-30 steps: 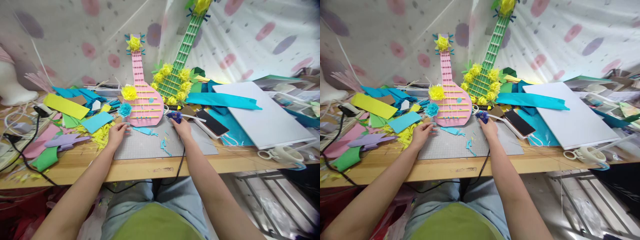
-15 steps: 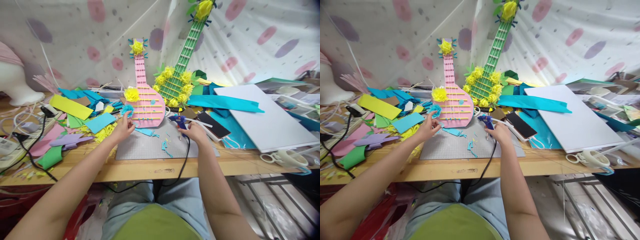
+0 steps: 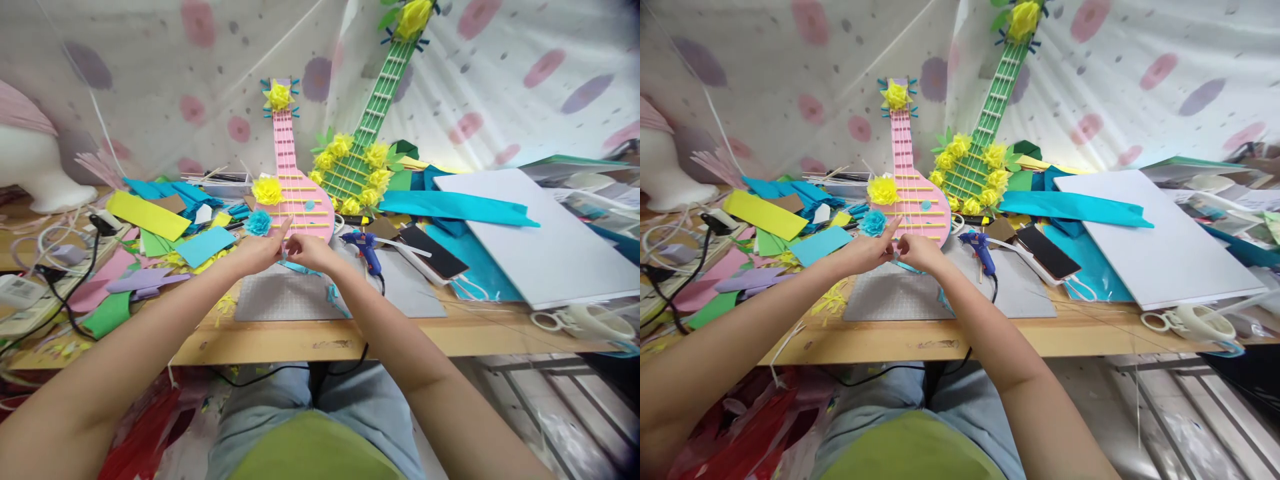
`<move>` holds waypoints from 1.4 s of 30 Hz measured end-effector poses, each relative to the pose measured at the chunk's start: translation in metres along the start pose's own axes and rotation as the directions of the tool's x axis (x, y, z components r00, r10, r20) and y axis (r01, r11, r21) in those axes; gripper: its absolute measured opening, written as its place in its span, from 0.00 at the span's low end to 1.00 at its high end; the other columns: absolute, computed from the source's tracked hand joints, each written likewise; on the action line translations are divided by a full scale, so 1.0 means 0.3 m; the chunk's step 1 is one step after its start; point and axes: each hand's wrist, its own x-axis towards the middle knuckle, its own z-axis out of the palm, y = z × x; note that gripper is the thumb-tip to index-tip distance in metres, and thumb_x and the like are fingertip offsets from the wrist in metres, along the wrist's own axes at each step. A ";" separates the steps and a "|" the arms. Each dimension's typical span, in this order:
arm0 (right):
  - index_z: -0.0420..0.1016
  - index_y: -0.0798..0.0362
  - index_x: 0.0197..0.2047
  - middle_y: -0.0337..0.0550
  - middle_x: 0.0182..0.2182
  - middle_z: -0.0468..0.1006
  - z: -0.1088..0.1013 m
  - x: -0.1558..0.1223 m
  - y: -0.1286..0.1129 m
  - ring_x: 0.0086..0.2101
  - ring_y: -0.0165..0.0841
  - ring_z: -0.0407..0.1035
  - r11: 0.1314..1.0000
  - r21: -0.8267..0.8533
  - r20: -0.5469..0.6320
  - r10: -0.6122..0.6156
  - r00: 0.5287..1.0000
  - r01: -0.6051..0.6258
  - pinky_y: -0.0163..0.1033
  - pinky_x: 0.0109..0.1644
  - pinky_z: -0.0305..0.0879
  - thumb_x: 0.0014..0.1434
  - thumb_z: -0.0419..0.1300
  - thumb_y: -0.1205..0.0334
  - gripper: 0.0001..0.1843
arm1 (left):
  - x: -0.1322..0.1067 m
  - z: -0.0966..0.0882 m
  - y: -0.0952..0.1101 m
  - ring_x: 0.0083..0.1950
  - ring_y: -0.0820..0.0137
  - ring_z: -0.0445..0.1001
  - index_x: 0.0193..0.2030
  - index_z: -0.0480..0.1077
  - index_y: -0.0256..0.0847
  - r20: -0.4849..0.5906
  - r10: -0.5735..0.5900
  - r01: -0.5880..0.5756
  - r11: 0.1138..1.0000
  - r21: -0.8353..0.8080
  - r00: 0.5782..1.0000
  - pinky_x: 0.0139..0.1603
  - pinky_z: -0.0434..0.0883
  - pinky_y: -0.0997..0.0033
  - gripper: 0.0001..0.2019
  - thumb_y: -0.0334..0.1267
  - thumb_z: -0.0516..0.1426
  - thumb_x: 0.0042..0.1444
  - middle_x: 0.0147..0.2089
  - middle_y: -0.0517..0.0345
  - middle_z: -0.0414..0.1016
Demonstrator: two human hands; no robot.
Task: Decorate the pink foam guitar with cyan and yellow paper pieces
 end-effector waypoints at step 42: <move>0.74 0.49 0.34 0.38 0.35 0.78 0.054 0.163 -0.042 0.38 0.34 0.71 0.919 0.295 -0.379 0.364 0.851 -0.261 0.39 0.43 0.64 0.53 0.56 0.55 0.09 | 0.134 0.068 -0.234 0.43 0.63 0.73 0.33 0.74 0.40 -0.513 0.040 -0.045 0.999 0.003 0.858 0.42 0.67 0.63 0.10 0.35 0.51 0.52 0.39 0.52 0.76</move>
